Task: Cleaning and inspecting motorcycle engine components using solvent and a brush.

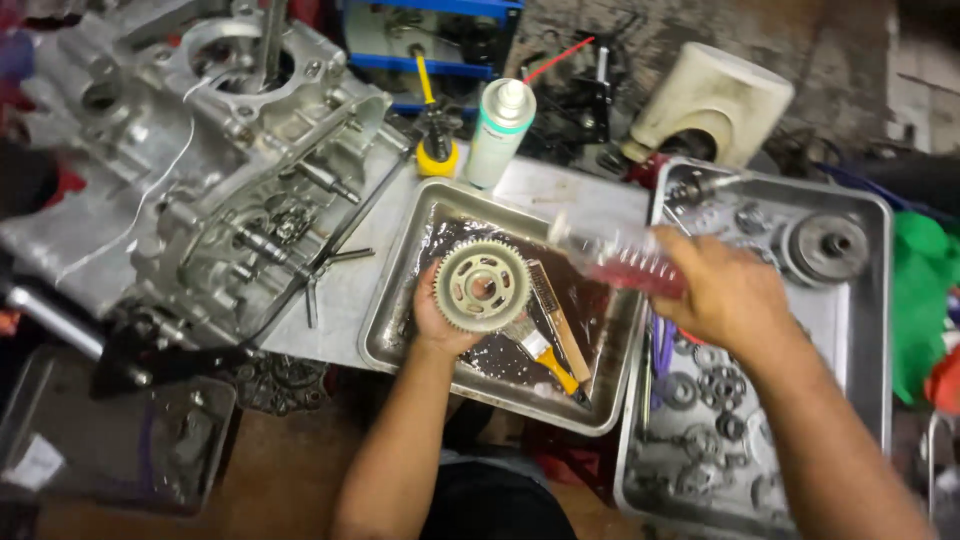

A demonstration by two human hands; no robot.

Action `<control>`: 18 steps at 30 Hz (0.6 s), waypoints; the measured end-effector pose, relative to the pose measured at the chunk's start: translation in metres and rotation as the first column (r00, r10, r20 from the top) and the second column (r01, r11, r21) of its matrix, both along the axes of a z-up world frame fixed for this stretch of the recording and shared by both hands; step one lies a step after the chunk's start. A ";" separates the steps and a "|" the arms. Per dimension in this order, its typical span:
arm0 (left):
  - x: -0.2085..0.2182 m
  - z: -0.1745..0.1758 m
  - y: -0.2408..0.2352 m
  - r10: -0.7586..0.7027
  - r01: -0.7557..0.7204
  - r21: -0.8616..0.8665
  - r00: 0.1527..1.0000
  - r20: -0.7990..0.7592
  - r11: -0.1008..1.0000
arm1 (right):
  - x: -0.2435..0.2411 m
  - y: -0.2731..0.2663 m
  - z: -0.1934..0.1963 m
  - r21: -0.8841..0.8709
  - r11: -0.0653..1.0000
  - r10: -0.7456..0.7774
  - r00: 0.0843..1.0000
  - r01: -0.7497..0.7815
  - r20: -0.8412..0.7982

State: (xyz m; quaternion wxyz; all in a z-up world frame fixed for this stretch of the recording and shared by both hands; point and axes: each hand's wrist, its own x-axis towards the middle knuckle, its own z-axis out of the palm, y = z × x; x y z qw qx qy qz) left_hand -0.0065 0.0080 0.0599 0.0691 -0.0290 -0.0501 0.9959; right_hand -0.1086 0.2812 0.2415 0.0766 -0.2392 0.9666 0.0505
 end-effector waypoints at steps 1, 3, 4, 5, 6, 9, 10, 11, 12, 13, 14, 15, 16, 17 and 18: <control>-0.004 -0.002 0.000 -0.046 0.037 -0.035 0.951 -0.305 0.999 | 0.013 0.000 0.014 0.270 0.955 0.130 0.991 -0.127 0.008; -0.010 -0.015 -0.001 -0.139 0.139 -0.013 0.968 -0.210 0.990 | 0.031 0.015 0.012 0.339 0.923 0.239 0.962 -0.182 -0.135; -0.014 -0.022 -0.001 -0.214 0.217 0.008 0.970 -0.111 0.976 | 0.042 0.023 0.011 0.414 0.878 0.368 0.892 -0.240 -0.263; -0.017 -0.018 -0.002 -0.246 0.248 0.008 0.963 -0.113 0.969 | 0.049 0.020 0.016 0.415 0.885 0.339 0.903 -0.211 -0.264; -0.020 -0.015 -0.002 -0.316 0.311 -0.063 0.942 -0.116 0.948 | 0.057 0.018 0.021 0.436 0.875 0.358 0.887 -0.209 -0.292; -0.026 -0.017 0.002 -0.452 0.436 -0.137 0.883 -0.129 0.890 | 0.077 0.008 0.033 0.479 0.864 0.339 0.882 -0.155 -0.326; -0.028 -0.019 0.003 -0.482 0.464 -0.143 0.864 -0.144 0.874 | 0.081 0.004 0.037 0.498 0.856 0.337 0.879 -0.137 -0.338; -0.031 -0.021 0.005 -0.506 0.488 -0.142 0.850 -0.146 0.861 | 0.087 0.001 0.044 0.499 0.859 0.313 0.888 -0.112 -0.338; -0.032 -0.023 0.006 -0.524 0.505 -0.151 0.841 -0.137 0.850 | 0.091 -0.004 0.050 0.539 0.837 0.290 0.911 -0.093 -0.293; -0.034 -0.024 0.007 -0.542 0.522 -0.160 0.830 -0.128 0.838 | 0.094 -0.008 0.057 0.577 0.813 0.264 0.932 -0.077 -0.248; -0.036 -0.025 0.007 -0.559 0.539 -0.161 0.819 -0.128 0.827 | 0.099 -0.007 0.058 0.576 0.815 0.245 0.937 -0.060 -0.249; -0.039 -0.026 0.007 -0.568 0.542 -0.188 0.813 -0.129 0.819 | 0.104 -0.007 0.058 0.563 0.824 0.272 0.917 -0.065 -0.292; -0.040 -0.028 0.006 -0.574 0.543 -0.214 0.809 -0.127 0.812 | 0.108 -0.006 0.058 0.549 0.832 0.300 0.893 -0.074 -0.334; -0.042 -0.029 0.007 -0.589 0.557 -0.215 0.799 -0.125 0.802 | 0.111 -0.005 0.059 0.548 0.835 0.284 0.899 -0.060 -0.334; -0.043 -0.029 0.007 -0.607 0.577 -0.207 0.784 -0.131 0.790 | 0.113 -0.004 0.059 0.558 0.828 0.306 0.876 -0.052 -0.373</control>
